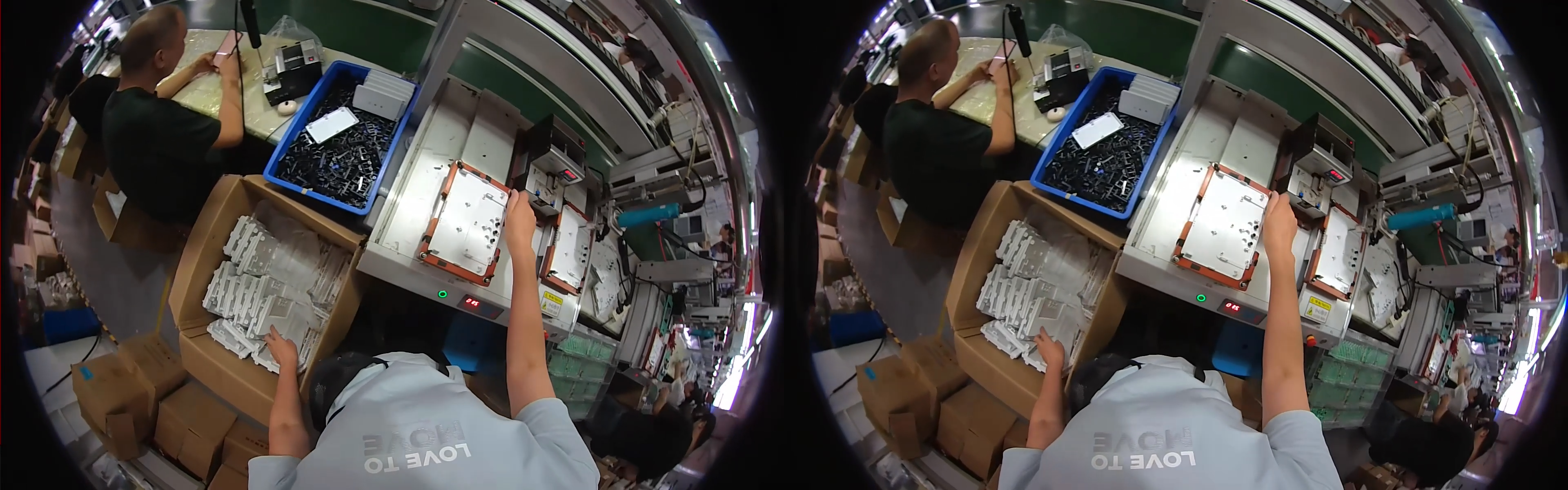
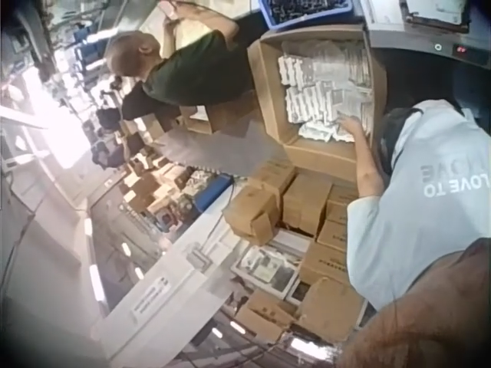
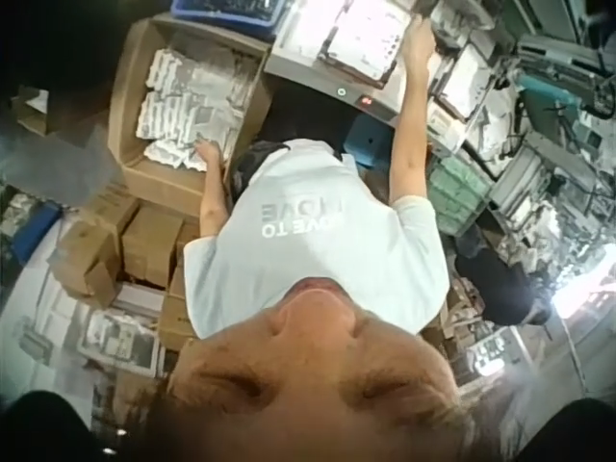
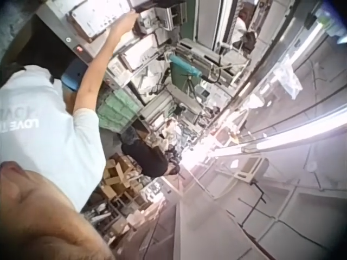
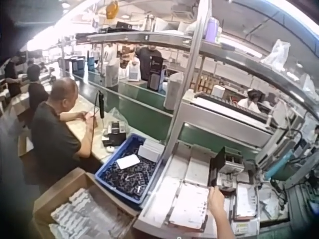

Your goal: Assembling small plastic components using an industrial jig and press machine.

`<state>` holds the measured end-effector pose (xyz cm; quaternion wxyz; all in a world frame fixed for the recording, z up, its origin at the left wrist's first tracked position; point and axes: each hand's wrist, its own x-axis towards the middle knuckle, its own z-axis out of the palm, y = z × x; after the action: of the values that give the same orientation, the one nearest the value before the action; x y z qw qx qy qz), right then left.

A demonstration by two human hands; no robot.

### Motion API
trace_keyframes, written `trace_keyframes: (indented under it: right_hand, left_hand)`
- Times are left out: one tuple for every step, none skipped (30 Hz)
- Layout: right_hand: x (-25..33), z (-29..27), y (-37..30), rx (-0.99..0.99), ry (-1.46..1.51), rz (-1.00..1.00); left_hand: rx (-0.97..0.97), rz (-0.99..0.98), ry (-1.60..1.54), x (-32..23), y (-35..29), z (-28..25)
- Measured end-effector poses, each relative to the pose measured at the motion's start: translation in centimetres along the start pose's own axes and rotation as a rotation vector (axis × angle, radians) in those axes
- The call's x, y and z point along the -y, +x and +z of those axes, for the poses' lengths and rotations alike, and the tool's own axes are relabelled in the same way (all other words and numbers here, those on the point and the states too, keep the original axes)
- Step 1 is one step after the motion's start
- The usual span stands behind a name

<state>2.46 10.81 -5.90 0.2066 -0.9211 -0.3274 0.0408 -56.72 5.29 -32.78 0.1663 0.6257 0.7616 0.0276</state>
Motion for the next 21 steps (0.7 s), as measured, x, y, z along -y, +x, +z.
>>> trace_keyframes:
  right_hand:
    - [-0.4,0.0,-0.7,-0.006,-0.013,0.011]
    - [-0.5,-0.2,-1.5,-0.064,0.056,0.007]
    - [-0.4,-0.2,-2.3,-0.125,0.126,0.003]
    - [-0.4,-0.2,-4.0,-0.124,0.066,0.018]
    - [-0.3,-0.4,-5.8,-0.132,0.003,0.038]
    - [-1.5,0.5,-6.6,-0.075,-0.030,0.014]
    - [-2.6,1.6,-7.4,-0.019,-0.063,-0.002]
    - [-1.7,2.8,-8.3,-0.210,0.005,-0.011]
    - [-0.3,3.9,-9.0,-0.406,0.068,-0.022]
    - [0.2,4.1,-9.1,-0.384,0.127,0.014]
    - [0.6,4.2,-8.8,-0.359,0.197,0.041]
    - [1.8,3.6,-8.7,-0.344,0.362,0.091]
    - [3.4,2.1,-8.9,-0.332,0.527,0.138]
    - [5.1,-0.4,-9.6,-0.227,0.602,0.226]
    - [6.3,-2.6,-10.1,-0.124,0.689,0.309]
    - [6.4,-3.3,-10.5,-0.079,0.595,0.308]
    - [6.3,-3.8,-10.8,-0.024,0.509,0.299]
    - [5.9,-4.2,-11.4,-0.051,0.531,0.303]
    - [5.3,-4.6,-12.3,-0.042,0.688,0.228]
    - [3.7,-5.1,-12.6,-0.037,0.827,0.169]
    - [2.0,-6.0,-13.1,-0.060,0.842,0.172]
  left_hand:
    - [0.039,-0.053,-0.060,0.2,-0.1,0.1]
    - [0.076,-0.093,-0.123,-0.3,0.3,0.0]
    - [0.085,-0.066,-0.130,-0.4,0.7,0.2]
    - [0.055,-0.074,-0.141,-0.4,0.7,0.2]
    - [0.026,-0.074,-0.158,-0.7,0.8,0.4]
    - [0.067,-0.044,-0.163,-1.1,1.1,0.5]
    - [0.111,-0.006,-0.164,-1.3,1.4,0.8]
    - [0.093,0.059,-0.178,-0.2,1.3,1.7]
    - [0.076,0.129,-0.193,1.2,1.3,2.8]
    - [0.162,0.152,-0.156,2.2,1.8,3.4]
    - [0.236,0.168,-0.112,3.0,2.3,3.7]
    - [0.248,0.146,-0.122,3.3,2.6,4.1]
    - [0.263,0.126,-0.129,3.1,2.9,4.4]
    - [0.368,0.114,-0.110,2.3,3.2,4.5]
    - [0.466,0.102,-0.084,1.3,3.6,4.6]
    - [0.569,0.072,-0.179,0.4,4.0,4.9]
    - [0.666,0.031,-0.273,0.0,4.6,5.2]
    - [0.769,-0.087,-0.475,0.8,5.3,6.2]
    - [0.873,-0.213,-0.678,0.8,5.8,7.1]
    - [0.887,-0.189,-0.659,-1.4,6.2,6.4]
    - [0.897,-0.156,-0.643,-2.9,7.0,6.3]
